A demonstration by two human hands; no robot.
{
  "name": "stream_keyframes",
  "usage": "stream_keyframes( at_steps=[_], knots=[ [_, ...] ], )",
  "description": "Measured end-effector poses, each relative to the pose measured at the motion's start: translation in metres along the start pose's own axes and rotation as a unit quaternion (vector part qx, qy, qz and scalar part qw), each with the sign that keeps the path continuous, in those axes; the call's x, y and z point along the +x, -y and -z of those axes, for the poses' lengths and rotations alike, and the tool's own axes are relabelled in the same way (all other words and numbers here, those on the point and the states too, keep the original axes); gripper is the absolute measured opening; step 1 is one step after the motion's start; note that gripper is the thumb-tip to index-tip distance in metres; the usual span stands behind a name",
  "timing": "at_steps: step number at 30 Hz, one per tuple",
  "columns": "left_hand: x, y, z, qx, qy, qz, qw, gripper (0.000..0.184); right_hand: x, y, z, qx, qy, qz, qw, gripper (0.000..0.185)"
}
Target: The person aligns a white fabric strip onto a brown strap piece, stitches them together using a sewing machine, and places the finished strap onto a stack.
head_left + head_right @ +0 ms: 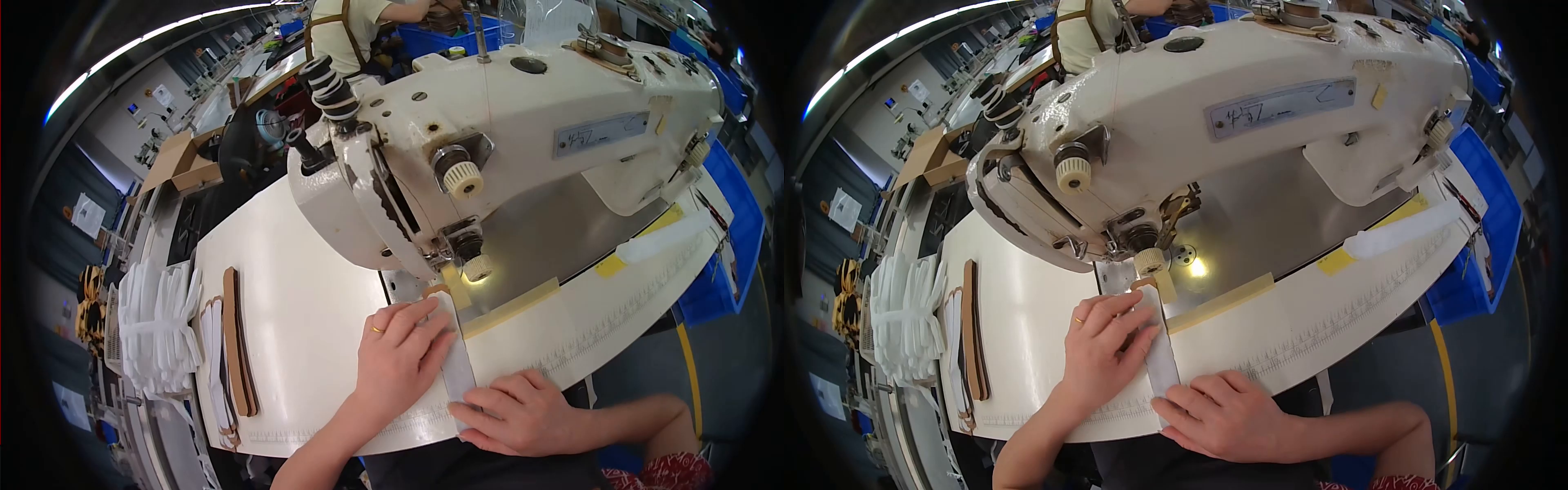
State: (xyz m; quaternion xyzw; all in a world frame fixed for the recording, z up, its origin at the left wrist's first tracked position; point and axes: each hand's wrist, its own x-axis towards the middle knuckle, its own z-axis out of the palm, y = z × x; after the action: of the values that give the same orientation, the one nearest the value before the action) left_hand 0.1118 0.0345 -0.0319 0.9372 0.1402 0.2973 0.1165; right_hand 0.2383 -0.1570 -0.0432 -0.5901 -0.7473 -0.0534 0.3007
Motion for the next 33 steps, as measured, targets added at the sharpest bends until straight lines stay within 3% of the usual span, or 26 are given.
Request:
stream_keyframes(
  at_steps=[1, 5, 9, 12, 15, 20, 23, 26, 28, 30, 33],
  knots=[
    [-0.001, 0.002, 0.000, 0.047, 0.008, -0.051, 0.998, 0.033, 0.000, -0.003, 0.003, 0.019, 0.009, 0.003, 1.000, 0.036],
    [-0.006, 0.004, 0.002, 0.063, 0.042, -0.029, 0.997, 0.038, 0.017, -0.040, 0.024, 0.098, 0.019, -0.024, 0.995, 0.035],
    [-0.001, 0.003, 0.004, 0.070, 0.046, -0.009, 0.996, 0.042, 0.056, -0.093, 0.018, -0.028, -0.006, 0.017, 0.999, 0.039],
    [0.000, 0.009, 0.003, 0.057, 0.047, -0.010, 0.997, 0.045, 0.074, -0.112, 0.001, -0.038, 0.038, 0.061, 0.997, 0.048],
    [0.000, 0.010, 0.002, 0.047, 0.038, -0.004, 0.998, 0.045, 0.082, -0.117, -0.010, -0.060, -0.011, 0.093, 0.994, 0.051],
    [-0.002, 0.009, 0.005, 0.015, 0.031, 0.038, 0.999, 0.039, 0.080, -0.118, -0.011, -0.114, 0.025, 0.100, 0.988, 0.044],
    [-0.008, 0.018, 0.004, -0.002, 0.024, 0.040, 0.999, 0.036, 0.077, -0.124, -0.019, -0.079, 0.031, 0.085, 0.993, 0.035],
    [-0.003, 0.019, 0.003, 0.019, 0.004, -0.037, 0.999, 0.038, 0.077, -0.126, -0.022, -0.056, 0.037, 0.080, 0.995, 0.027],
    [0.005, 0.012, 0.005, 0.029, 0.038, -0.030, 0.998, 0.039, 0.075, -0.125, -0.023, -0.033, 0.033, 0.050, 0.998, 0.025],
    [0.007, 0.009, 0.005, 0.030, 0.058, -0.022, 0.998, 0.041, 0.073, -0.124, -0.028, 0.010, 0.016, -0.012, 1.000, 0.027],
    [0.002, 0.008, 0.005, 0.021, 0.064, -0.009, 0.998, 0.042, 0.081, -0.120, -0.015, 0.016, 0.067, -0.033, 0.997, 0.033]
  ],
)
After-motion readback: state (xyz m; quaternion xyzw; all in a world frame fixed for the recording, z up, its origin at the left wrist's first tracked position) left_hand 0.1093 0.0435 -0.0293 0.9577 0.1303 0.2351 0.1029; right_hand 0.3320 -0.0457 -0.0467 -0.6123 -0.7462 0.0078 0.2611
